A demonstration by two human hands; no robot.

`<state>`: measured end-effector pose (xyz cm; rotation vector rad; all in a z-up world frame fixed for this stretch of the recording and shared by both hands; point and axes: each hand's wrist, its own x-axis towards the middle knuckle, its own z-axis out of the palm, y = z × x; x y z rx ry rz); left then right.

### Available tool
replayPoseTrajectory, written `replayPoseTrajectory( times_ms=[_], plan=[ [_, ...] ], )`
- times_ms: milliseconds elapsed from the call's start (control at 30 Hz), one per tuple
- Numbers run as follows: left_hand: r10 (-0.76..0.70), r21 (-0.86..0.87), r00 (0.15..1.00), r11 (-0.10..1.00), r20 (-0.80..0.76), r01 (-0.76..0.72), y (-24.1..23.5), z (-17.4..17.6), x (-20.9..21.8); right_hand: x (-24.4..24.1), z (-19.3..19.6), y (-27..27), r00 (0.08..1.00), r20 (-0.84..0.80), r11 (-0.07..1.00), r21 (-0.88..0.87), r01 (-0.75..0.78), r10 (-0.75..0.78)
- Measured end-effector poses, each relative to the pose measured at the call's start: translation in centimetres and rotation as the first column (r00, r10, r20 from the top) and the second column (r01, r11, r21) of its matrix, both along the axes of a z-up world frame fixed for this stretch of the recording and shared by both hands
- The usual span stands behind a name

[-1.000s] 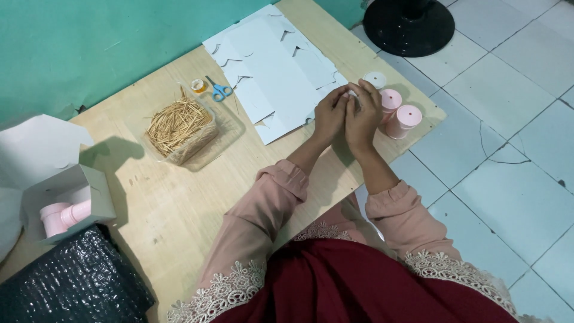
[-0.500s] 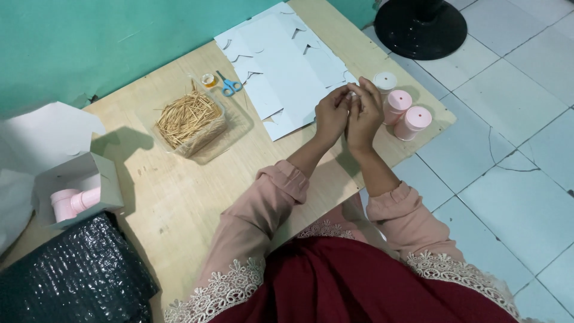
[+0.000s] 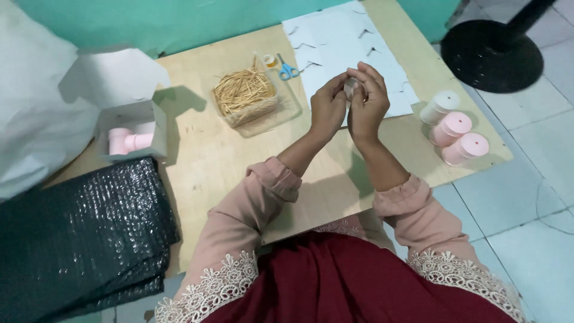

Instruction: The person picks toothpicks from a clear container and places them into small pink plastic containers. After filling one container, they close it with a lid and set it aside, then repeat the process with a white container.

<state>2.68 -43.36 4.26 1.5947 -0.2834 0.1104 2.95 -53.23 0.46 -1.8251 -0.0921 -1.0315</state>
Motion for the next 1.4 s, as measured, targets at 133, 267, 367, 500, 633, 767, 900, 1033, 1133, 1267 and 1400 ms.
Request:
replayPoseTrajectory(
  times_ms=[133,267,367,500,633,767,900,1033,1133,1267,1400],
  plan=[
    [0.126,-0.014,0.991,0.992,0.044,-0.125,4.9,0.2,0.5,1.2,1.5,4.8,0.987,0.003,0.986,0.039,-0.162,0.162],
    [0.269,0.011,0.963,0.963,0.01,-0.27,9.9,-2.7,2.2,1.4,2.4,9.5,0.943,-0.043,0.943,0.068,-0.326,0.329],
    [0.315,-0.037,0.949,0.949,0.017,-0.314,13.1,-3.4,1.2,0.9,2.6,12.5,0.911,-0.067,0.913,0.067,-0.402,0.406],
    [0.33,-0.019,0.944,0.944,0.019,-0.33,16.6,-4.0,-1.3,1.0,0.3,15.1,0.855,-0.023,0.854,0.074,-0.515,0.518],
    [0.335,-0.057,0.942,0.94,-0.034,-0.337,18.5,-5.6,-2.0,0.8,-1.6,16.7,0.821,-0.056,0.822,0.096,-0.562,0.568],
    [0.343,-0.041,0.937,0.937,-0.069,-0.346,19.8,-7.4,-2.5,0.4,-3.0,17.6,0.809,-0.096,0.815,0.081,-0.574,0.58],
    [0.342,-0.028,0.934,0.938,-0.104,-0.346,20.2,-7.9,-3.6,-0.8,-3.9,18.0,0.796,-0.168,0.814,0.1,-0.572,0.581],
    [0.333,-0.003,0.937,0.942,-0.108,-0.335,20.3,-8.8,-4.0,-1.3,-4.0,18.1,0.787,-0.174,0.805,0.081,-0.587,0.591],
    [0.327,-0.001,0.942,0.945,-0.079,-0.328,20.2,-9.5,-3.7,-1.1,-4.3,17.8,0.789,-0.163,0.805,0.079,-0.588,0.592],
    [0.38,0.115,0.925,0.918,0.023,-0.38,19.6,-9.3,-3.6,-0.4,-4.7,17.7,0.789,-0.092,0.794,0.044,-0.606,0.607],
    [0.432,0.16,0.896,0.882,0.099,-0.443,19.2,-10.7,-3.2,0.9,-5.3,17.8,0.777,0.002,0.777,-0.001,-0.63,0.63]
  ],
)
